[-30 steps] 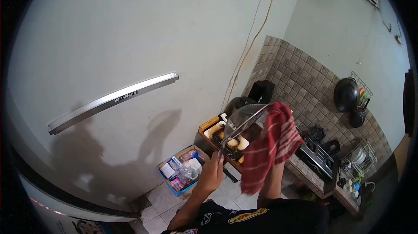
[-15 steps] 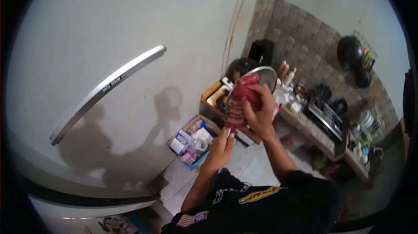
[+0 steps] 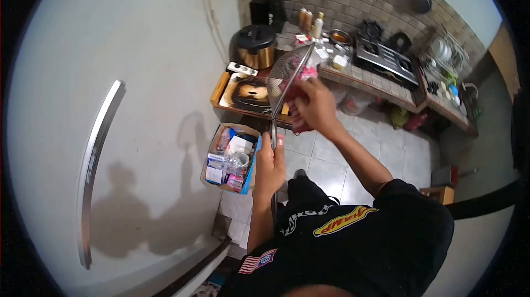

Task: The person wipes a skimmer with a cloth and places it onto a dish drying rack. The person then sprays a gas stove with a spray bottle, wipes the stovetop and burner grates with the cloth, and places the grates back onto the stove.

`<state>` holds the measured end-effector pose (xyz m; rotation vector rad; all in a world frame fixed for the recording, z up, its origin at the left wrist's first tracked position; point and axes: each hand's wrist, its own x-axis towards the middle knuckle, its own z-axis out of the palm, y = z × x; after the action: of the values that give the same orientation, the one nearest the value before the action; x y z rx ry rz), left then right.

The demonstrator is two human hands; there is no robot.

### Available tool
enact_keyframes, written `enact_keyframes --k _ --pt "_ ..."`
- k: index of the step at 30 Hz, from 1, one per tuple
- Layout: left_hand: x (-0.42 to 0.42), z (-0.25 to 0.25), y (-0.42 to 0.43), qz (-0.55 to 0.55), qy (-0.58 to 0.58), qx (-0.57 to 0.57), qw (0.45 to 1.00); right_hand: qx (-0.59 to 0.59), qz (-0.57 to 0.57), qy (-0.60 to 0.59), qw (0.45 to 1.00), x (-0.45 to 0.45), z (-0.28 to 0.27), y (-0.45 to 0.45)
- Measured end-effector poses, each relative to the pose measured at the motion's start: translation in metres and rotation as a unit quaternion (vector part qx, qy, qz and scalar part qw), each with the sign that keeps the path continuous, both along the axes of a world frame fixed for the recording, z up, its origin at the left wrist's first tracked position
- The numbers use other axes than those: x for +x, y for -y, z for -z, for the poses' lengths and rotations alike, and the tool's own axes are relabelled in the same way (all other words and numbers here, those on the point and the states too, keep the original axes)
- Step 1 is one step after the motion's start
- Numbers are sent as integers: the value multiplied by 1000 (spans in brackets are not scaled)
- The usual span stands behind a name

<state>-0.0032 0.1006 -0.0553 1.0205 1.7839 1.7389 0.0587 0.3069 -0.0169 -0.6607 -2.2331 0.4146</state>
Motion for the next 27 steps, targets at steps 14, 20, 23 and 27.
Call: enact_keyframes --k 14,20,23,27 --pt "131 36 -224 249 28 -69 966 70 182 -288 938 172 9 -210" --pt "189 43 -337 299 252 -168 905 -141 216 -94 962 268 85 -268" --pt "218 56 -380 303 267 -207 891 -200 117 -148 961 304 84 -289" --pt "252 72 -428 349 249 -226 874 -71 134 -210 966 338 44 -336"
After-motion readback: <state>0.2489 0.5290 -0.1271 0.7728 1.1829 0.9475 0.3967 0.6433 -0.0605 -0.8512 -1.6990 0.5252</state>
